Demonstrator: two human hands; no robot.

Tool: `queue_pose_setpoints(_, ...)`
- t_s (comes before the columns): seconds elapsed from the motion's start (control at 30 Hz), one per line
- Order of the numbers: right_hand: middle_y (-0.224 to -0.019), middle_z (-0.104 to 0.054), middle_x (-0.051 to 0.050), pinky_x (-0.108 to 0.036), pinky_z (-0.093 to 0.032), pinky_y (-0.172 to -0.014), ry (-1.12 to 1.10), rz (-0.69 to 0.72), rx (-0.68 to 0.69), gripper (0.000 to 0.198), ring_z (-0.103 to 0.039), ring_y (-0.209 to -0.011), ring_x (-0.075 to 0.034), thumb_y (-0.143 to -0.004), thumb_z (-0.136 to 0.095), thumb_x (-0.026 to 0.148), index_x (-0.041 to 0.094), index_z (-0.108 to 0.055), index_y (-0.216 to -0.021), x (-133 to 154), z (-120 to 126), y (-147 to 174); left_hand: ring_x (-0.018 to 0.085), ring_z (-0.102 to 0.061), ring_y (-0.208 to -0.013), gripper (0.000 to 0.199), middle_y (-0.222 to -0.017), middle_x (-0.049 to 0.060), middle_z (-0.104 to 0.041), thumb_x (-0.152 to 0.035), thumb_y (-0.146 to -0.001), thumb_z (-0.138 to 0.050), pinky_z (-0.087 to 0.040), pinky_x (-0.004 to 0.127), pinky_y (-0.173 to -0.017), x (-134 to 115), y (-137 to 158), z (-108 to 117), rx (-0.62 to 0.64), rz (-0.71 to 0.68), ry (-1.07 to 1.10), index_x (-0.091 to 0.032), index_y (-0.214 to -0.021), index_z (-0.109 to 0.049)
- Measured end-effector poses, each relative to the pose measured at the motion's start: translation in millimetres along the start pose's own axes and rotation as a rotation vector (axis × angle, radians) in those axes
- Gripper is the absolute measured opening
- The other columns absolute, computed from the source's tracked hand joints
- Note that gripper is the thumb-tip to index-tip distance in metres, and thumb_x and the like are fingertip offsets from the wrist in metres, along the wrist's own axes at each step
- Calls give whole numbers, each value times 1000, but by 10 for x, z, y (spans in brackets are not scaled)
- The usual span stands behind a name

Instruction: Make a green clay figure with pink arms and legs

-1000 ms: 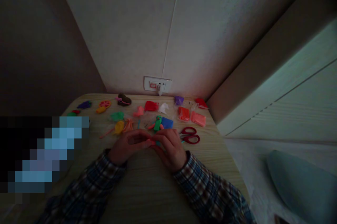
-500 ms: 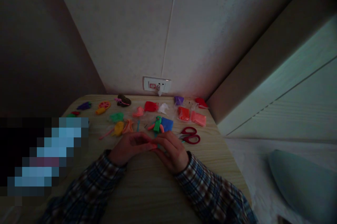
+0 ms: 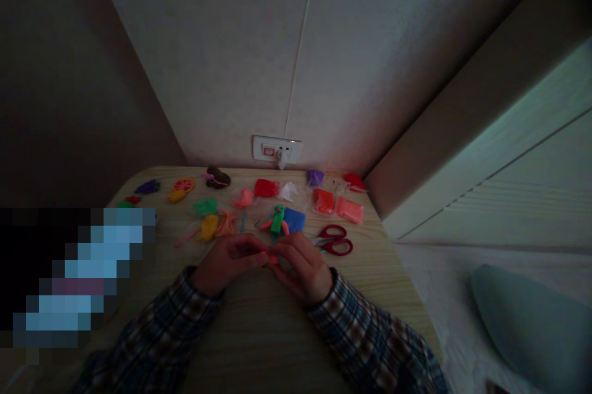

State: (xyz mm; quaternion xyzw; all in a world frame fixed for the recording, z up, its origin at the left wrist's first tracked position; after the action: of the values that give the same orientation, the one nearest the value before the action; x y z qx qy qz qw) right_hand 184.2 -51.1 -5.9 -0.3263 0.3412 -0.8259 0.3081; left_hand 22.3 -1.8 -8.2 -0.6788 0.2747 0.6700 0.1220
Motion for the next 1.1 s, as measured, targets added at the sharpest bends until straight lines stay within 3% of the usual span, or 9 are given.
queue_pose_setpoints(0.4, -75, -65, -7, -33, -58, -72, 29, 5, -13, 11, -62, -70, -18, -87, -51, 12, 16, -60, -92, 0, 10, -10, 14, -64, -65, 10, -65, -2, -70, -25, -63, -76, -50, 26, -67, 72, -13, 0, -21, -29, 49, -18, -67, -69)
queue_pose_setpoints(0.53, -77, -65, -7, -31, -58, -66, 18, -8, -4, 11, -62, -72, -19, -87, -53, 12, 16, -60, -95, 5, 7, -2, 17, -64, -68, 15, -66, 0, -70, -29, -64, -77, -51, 30, -69, 71, -9, 7, -34, -51, 8, -17, -67, -68)
queue_pose_setpoints(0.83, -89, -66, -9, -40, -57, -83, -24, -38, 45, 19, -65, -84, -21, -93, -51, 26, 16, -56, -108, -43, -38, 35, 20, -70, -78, 31, -76, 1, -74, -34, -57, -84, -54, 35, -80, 91, -18, 1, -60, -37, 175, -17, -74, -64)
queue_pose_setpoints(1.1, -82, -66, -6, -39, -57, -85, -35, -11, 32, 13, -65, -77, -19, -93, -50, 20, 18, -60, -102, -44, -39, 37, 17, -68, -78, 37, -78, 0, -71, -29, -55, -85, -54, 31, -76, 79, -5, 0, -66, -25, 132, -17, -83, -64)
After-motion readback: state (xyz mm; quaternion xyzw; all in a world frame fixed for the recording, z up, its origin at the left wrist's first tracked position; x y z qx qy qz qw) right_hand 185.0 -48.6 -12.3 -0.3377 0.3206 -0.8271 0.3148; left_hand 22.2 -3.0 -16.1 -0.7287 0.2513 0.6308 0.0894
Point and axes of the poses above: each hand's wrist, its own y-axis away from the middle knuckle, its own z-axis out of the back of the hand, x = y × z, the point moved 1 cm from there along -y, towards the middle knuckle
